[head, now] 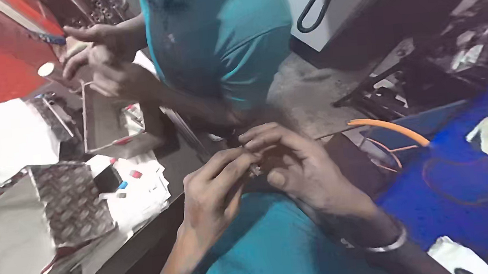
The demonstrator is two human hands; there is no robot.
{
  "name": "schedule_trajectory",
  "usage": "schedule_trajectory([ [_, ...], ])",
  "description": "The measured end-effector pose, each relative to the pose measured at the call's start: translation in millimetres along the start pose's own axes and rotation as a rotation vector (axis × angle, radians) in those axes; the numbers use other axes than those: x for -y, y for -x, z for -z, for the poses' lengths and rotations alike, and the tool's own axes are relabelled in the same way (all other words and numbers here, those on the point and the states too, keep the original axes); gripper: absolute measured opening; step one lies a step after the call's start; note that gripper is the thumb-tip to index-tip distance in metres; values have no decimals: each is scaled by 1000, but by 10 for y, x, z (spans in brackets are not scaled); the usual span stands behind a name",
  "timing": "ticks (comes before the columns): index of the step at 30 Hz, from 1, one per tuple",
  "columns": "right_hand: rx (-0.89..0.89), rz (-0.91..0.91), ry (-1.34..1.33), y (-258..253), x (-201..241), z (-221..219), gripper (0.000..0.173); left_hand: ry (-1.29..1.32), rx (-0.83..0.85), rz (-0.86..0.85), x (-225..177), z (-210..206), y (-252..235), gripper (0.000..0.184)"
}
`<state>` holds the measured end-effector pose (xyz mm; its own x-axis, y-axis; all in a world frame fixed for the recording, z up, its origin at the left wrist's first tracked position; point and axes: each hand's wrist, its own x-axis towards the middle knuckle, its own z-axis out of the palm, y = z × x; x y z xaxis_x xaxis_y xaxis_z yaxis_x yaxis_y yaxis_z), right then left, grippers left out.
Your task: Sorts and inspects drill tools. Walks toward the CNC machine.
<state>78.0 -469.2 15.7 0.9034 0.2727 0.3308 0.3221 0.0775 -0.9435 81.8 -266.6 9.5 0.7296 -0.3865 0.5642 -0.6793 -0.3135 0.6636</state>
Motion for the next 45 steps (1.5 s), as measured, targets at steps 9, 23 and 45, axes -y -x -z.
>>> schedule_trajectory([
  [9,-156,-165,-204,3,-145,1690,35,244,241,-37,219,-1460,-1274,21],
  [23,-643,-301,144,362,-538,3315,42,1259,230,473,832,-3304,-3318,36],
  [45,-419,-1147,106,-2356,-4137,5654,35,1056,-26,645,4298,-3424,-6723,36],
])
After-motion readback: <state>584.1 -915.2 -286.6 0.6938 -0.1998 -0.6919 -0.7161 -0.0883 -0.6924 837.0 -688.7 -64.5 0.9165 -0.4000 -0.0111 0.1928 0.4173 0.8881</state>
